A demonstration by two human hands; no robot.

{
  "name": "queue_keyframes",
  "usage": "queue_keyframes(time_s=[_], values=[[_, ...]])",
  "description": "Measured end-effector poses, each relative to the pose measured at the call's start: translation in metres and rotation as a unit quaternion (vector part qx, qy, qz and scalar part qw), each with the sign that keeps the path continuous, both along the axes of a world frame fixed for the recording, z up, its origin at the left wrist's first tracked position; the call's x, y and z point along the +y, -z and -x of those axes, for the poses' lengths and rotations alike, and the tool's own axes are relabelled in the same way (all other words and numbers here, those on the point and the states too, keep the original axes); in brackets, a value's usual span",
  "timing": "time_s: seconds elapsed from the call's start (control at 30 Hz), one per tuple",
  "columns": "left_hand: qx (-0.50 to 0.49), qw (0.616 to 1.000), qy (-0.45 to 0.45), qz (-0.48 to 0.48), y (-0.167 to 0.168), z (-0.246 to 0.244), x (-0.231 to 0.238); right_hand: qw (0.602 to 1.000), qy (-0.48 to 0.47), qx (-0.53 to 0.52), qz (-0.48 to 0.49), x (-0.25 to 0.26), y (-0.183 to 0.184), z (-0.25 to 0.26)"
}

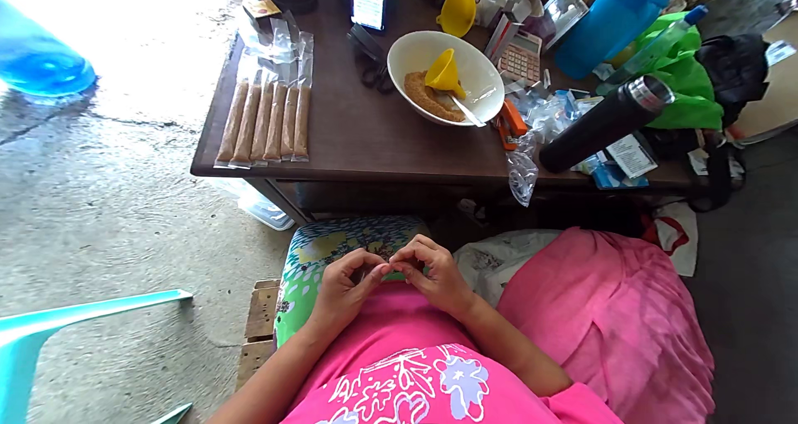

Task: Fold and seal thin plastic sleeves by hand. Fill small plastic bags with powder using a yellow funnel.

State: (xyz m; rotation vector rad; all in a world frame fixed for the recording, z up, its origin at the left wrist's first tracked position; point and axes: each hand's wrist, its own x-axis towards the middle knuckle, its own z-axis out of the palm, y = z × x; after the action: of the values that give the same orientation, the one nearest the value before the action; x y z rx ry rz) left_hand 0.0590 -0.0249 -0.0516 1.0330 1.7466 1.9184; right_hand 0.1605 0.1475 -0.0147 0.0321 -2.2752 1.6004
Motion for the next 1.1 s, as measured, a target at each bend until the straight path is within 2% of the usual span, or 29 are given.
queue_keyframes(time_s=[0.53, 0.63, 0.83, 1.1], values=[[-0.006, 1.0, 0.01, 0.01, 0.0016, -0.0015, -0.0007, 0.993, 0.097, -0.035, -0.059, 0.0, 0.0059, -0.0037], [0.007, 1.0, 0.017, 0.011, 0.0022, -0.0014, 0.0006, 0.995, 0.089, -0.019, -0.04, -0.0001, 0.0077, -0.0017], [-0.002, 1.0, 0.001, 0.011, 0.0008, -0.0006, -0.001, 1.0, 0.011, -0.012, -0.001, 0.0016, 0.0052, -0.001], [-0.005, 1.0, 0.001, 0.01, -0.0002, -0.0015, -0.0002, 0.997, 0.075, -0.014, -0.002, 0.0014, 0.0061, -0.0033]])
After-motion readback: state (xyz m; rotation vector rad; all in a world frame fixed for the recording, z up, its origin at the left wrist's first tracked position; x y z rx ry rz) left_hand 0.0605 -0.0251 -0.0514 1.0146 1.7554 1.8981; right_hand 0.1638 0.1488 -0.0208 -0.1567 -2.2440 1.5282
